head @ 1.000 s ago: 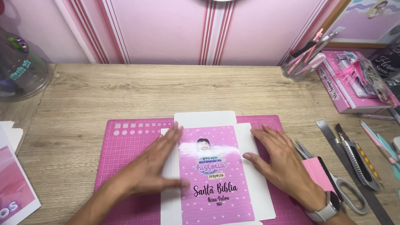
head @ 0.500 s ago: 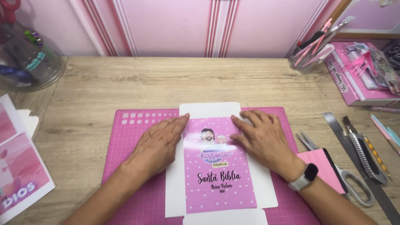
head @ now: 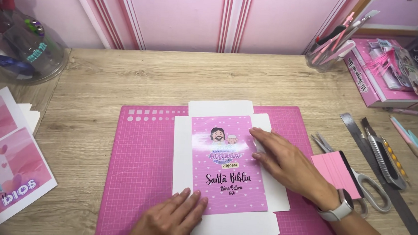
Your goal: Assembling a cardboard box and gluing a printed label onto it
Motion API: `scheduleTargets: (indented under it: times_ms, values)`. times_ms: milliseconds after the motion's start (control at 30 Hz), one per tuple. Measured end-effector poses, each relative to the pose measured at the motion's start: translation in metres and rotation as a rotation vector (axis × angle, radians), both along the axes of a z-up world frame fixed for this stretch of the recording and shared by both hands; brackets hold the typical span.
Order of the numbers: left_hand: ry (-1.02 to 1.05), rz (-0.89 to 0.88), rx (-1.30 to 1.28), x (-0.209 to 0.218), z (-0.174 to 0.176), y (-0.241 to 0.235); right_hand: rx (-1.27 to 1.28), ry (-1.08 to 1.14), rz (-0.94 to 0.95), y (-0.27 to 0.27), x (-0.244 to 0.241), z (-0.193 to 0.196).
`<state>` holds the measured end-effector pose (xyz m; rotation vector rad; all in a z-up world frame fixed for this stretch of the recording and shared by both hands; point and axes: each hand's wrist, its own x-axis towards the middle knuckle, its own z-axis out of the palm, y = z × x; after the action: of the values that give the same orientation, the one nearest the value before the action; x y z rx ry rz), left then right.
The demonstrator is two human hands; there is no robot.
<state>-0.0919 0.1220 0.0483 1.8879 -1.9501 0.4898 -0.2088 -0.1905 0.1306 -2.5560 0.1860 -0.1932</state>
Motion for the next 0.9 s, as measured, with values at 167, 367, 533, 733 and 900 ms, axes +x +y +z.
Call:
scheduleTargets:
  times_ms: [167, 367, 533, 733, 900]
  values:
    - [-0.005, -0.028, -0.033, -0.004, 0.007, -0.001, 0.443, 0.085, -0.21, 0.031, -0.02, 0.029]
    - [0.57, 0.116, 0.037, -0.024, 0.032, 0.003, 1.173, 0.103, -0.571, 0.043, -0.065, 0.005]
    - [0.681, 0.271, 0.121, -0.028, 0.027, 0.006, 1.345, -0.002, -0.631, 0.042, -0.059, 0.001]
    - [0.792, 0.299, -0.136, -0.025, 0.025, 0.008, 1.127, 0.394, -0.577, 0.046, -0.041, 0.033]
    - [0.649, 0.207, -0.305, -0.011, 0.049, -0.002, 1.235, -0.038, -0.003, -0.001, -0.008, 0.037]
